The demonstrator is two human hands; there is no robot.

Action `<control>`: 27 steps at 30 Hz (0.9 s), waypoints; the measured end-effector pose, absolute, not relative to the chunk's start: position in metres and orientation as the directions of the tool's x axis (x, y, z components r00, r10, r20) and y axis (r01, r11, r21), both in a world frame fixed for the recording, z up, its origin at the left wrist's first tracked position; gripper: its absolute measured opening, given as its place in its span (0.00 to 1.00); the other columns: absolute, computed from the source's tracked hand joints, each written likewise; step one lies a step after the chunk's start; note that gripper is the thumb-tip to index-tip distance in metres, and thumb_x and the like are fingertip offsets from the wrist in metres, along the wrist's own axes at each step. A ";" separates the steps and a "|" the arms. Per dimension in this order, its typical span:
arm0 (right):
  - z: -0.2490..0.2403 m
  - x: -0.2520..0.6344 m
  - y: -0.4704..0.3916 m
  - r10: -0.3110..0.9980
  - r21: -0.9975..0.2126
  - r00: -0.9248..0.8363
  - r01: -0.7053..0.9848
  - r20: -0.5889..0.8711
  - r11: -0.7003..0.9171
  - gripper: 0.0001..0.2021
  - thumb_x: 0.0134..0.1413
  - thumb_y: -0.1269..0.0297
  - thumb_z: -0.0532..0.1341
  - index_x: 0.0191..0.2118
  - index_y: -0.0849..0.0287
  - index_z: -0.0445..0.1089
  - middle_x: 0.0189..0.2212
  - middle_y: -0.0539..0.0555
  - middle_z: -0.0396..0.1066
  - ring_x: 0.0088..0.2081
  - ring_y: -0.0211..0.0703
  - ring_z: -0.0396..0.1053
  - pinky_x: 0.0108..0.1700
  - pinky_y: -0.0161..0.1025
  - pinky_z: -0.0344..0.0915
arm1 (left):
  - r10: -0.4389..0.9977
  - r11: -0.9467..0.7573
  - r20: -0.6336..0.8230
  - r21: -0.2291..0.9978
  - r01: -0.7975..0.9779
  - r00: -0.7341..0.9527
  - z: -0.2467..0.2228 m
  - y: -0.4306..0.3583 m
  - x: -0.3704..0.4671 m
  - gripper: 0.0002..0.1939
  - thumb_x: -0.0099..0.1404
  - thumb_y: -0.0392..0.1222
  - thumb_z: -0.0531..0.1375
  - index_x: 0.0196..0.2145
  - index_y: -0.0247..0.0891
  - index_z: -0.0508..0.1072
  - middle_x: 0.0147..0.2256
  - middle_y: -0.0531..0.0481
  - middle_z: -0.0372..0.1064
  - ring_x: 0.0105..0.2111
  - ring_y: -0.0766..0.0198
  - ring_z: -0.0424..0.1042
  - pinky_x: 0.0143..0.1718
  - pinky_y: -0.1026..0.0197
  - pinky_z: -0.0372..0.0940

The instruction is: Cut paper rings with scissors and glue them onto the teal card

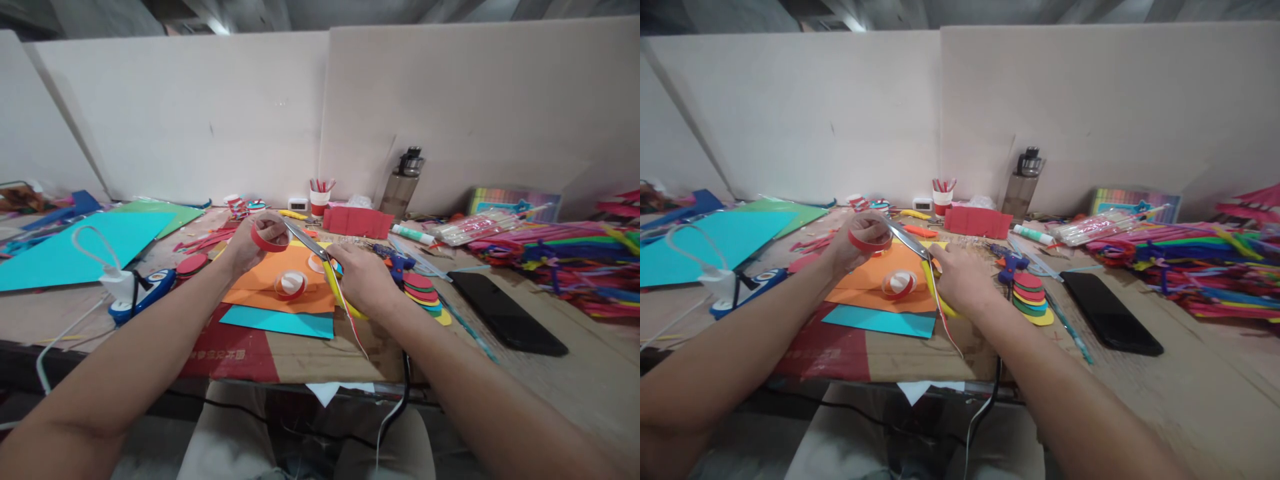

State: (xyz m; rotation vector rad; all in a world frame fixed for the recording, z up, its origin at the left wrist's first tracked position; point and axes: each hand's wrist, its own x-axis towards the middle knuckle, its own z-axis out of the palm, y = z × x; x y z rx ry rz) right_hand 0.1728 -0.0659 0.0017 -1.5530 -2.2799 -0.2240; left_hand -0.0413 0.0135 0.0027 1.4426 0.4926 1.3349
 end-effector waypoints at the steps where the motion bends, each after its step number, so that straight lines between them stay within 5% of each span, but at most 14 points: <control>1: 0.002 0.173 -0.066 0.860 -0.077 -0.325 0.920 0.393 0.383 0.15 0.59 0.66 0.55 0.50 0.56 0.70 0.44 0.59 0.73 0.45 0.49 0.69 0.45 0.40 0.61 | 0.839 -0.357 0.457 0.873 -0.333 0.296 0.003 0.013 -0.041 0.17 0.48 0.47 0.72 0.22 0.32 0.72 0.20 0.52 0.64 0.20 0.71 0.64 0.21 0.68 0.59; 14: 0.000 0.175 -0.064 0.869 -0.067 -0.300 0.933 0.393 0.353 0.14 0.60 0.62 0.55 0.49 0.55 0.70 0.45 0.58 0.74 0.46 0.50 0.70 0.44 0.40 0.61 | 0.875 -0.352 0.437 0.870 -0.347 0.209 0.002 0.017 -0.044 0.15 0.49 0.44 0.71 0.26 0.33 0.72 0.22 0.50 0.69 0.22 0.70 0.68 0.25 0.67 0.63; 21: 0.003 0.175 -0.067 0.869 -0.032 -0.299 0.940 0.395 0.338 0.16 0.60 0.60 0.55 0.52 0.54 0.69 0.44 0.58 0.72 0.40 0.49 0.71 0.36 0.39 0.60 | 0.846 -0.332 0.435 0.882 -0.335 0.308 0.000 0.015 -0.042 0.17 0.48 0.47 0.72 0.24 0.32 0.72 0.21 0.51 0.67 0.21 0.71 0.65 0.24 0.67 0.61; 27: -0.001 0.176 -0.065 0.852 -0.056 -0.324 0.924 0.411 0.378 0.15 0.59 0.64 0.55 0.50 0.54 0.70 0.45 0.57 0.73 0.43 0.49 0.70 0.40 0.39 0.61 | 0.842 -0.311 0.428 0.883 -0.352 0.329 0.001 0.014 -0.041 0.18 0.46 0.48 0.73 0.25 0.32 0.73 0.20 0.52 0.66 0.20 0.71 0.65 0.22 0.67 0.59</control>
